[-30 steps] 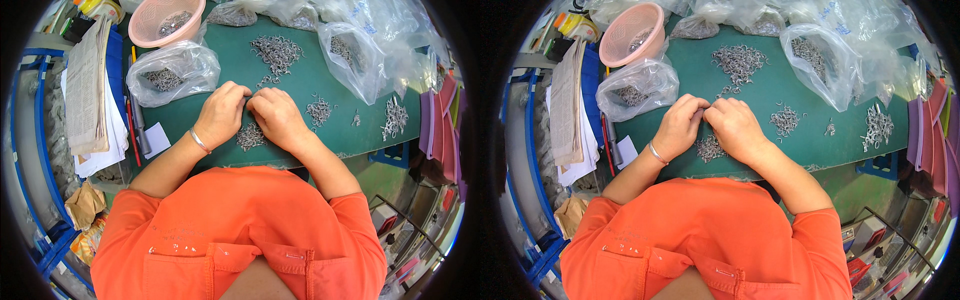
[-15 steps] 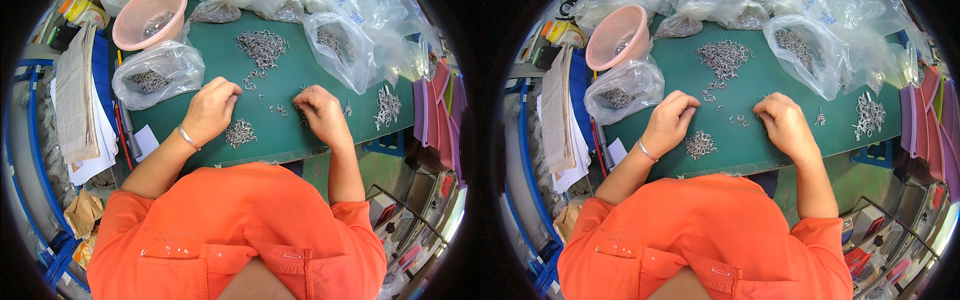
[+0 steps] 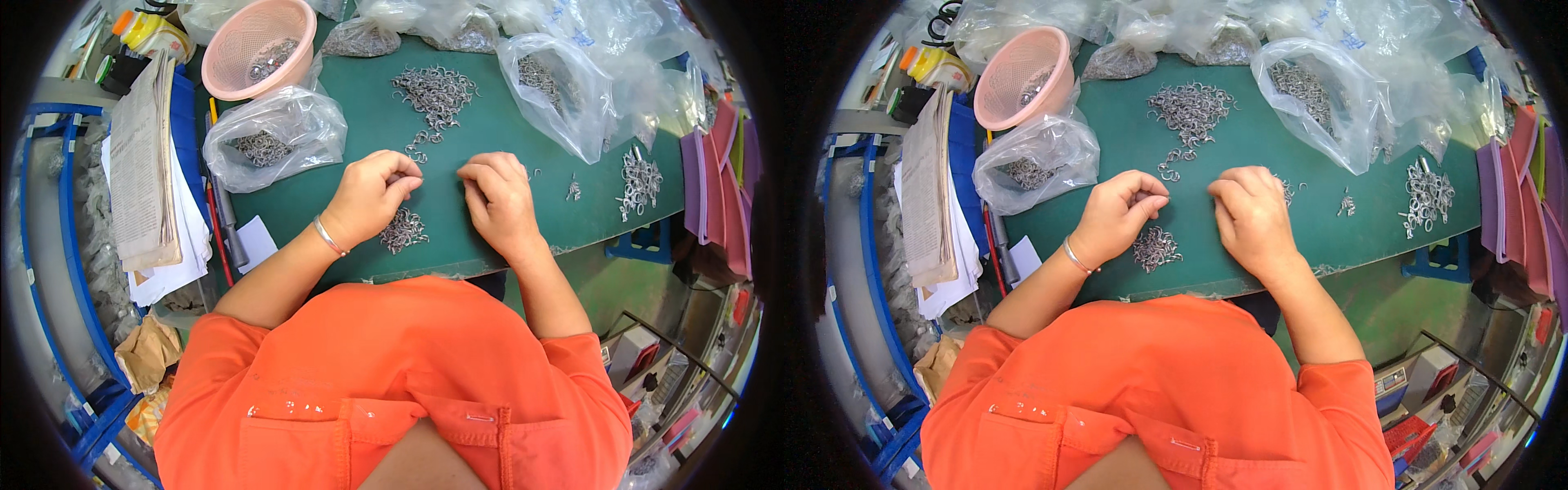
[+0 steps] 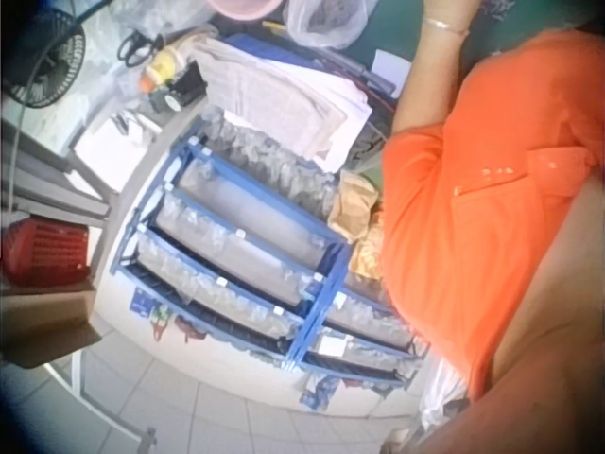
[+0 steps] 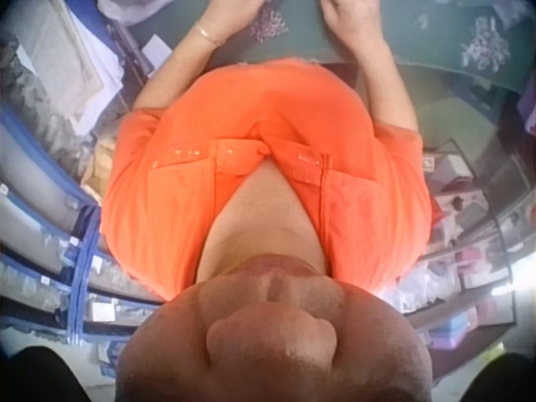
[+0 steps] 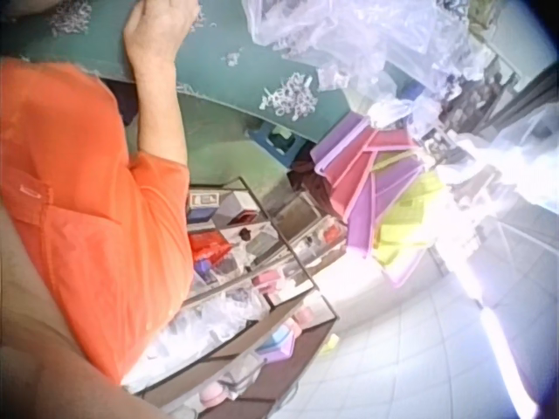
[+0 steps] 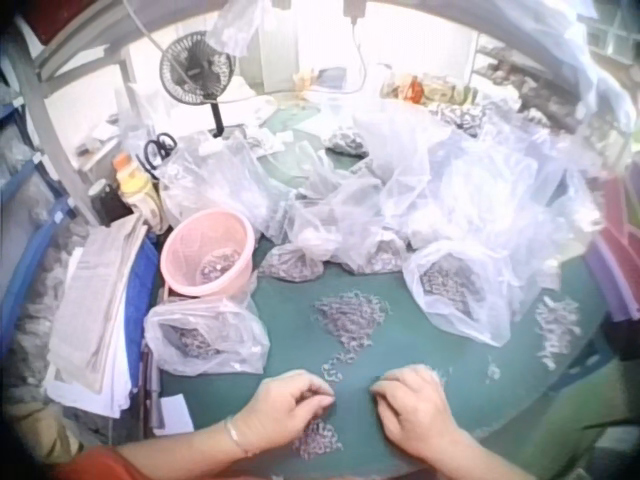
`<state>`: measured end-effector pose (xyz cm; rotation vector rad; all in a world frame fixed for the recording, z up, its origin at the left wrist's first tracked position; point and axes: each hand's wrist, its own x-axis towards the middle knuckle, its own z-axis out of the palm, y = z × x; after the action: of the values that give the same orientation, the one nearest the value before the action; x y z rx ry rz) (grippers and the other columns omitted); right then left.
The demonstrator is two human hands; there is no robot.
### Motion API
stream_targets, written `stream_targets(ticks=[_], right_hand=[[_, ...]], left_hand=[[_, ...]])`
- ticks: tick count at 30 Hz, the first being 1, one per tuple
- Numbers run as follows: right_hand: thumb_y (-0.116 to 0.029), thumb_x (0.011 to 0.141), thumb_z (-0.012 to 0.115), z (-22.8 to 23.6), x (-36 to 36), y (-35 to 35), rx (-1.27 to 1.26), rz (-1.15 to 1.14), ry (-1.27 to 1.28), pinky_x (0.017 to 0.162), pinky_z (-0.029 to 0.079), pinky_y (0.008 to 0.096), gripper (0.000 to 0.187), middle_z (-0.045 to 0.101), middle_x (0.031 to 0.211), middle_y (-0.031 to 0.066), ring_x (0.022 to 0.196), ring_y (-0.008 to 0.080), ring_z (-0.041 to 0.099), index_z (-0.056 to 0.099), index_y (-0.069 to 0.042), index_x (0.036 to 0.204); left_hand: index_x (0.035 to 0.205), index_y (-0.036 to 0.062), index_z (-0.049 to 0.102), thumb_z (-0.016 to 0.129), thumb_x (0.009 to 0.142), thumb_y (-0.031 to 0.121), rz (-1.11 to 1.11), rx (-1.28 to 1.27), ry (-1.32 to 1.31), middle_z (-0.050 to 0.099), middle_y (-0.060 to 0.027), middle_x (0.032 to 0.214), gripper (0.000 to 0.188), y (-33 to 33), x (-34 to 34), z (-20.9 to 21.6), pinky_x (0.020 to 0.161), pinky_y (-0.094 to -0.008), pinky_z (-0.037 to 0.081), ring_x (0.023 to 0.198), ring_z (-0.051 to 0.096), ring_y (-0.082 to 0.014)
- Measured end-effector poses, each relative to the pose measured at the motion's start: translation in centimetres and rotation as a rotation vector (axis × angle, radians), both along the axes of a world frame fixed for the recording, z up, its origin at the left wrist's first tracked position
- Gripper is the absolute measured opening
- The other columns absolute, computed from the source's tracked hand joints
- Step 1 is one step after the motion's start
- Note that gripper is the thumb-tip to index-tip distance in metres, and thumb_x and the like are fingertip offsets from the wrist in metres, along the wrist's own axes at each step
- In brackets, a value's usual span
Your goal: The person sorts small metal components on a green work surface by hand, moving them into piles and plastic bags.
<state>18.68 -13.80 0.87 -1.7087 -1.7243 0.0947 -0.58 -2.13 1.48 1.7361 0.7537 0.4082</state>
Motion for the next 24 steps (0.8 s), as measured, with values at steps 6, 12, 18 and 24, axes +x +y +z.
stream_targets(ticks=[6,12,18,24], right_hand=[[0.005,0.079,0.06,-0.4,-2.7,3.4,-0.029,0.213,0.154,0.092,0.048,0.0451,0.03,0.066,0.109,0.0133,0.105,0.0346,0.062,0.064,-0.003,0.109],[0.006,0.082,0.056,-0.2,-2.4,2.9,-0.088,0.176,0.225,0.092,0.047,0.0441,0.035,0.068,0.103,0.0141,0.101,0.0343,0.063,0.061,-0.004,0.115],[0.005,0.084,0.058,0.0,-1.4,1.8,-0.042,0.02,0.207,0.084,0.047,0.0413,0.032,0.069,0.097,0.0084,0.093,0.0298,0.064,0.062,-0.006,0.114],[0.003,0.082,0.064,-0.2,-2.0,2.3,-0.024,0.046,0.19,0.082,0.046,0.0403,0.03,0.069,0.093,0.006,0.093,0.0273,0.063,0.063,-0.008,0.11]], left_hand=[[0.108,-0.002,0.064,0.065,0.096,0.006,0.133,-0.791,-0.254,0.068,-0.0071,0.093,0.015,0.9,-0.8,-0.2,0.074,-0.0261,0.056,0.077,0.065,-0.0117],[0.108,-0.0021,0.064,0.066,0.096,0.007,0.119,-0.917,-0.305,0.068,-0.0073,0.092,0.015,1.1,-1.5,-0.3,0.075,-0.0285,0.058,0.077,0.065,-0.0125],[0.109,-0.0027,0.064,0.065,0.095,0.005,0.121,-0.758,-0.148,0.068,-0.0076,0.092,0.016,0.7,-1.7,0.6,0.073,-0.0261,0.056,0.075,0.063,-0.0109],[0.09,0.002,0.072,0.071,0.084,0.0,-0.241,0.126,0.056,0.065,-0.0051,0.089,0.006,0.6,-2.9,1.1,0.066,-0.0262,0.049,0.074,0.061,-0.0139]])
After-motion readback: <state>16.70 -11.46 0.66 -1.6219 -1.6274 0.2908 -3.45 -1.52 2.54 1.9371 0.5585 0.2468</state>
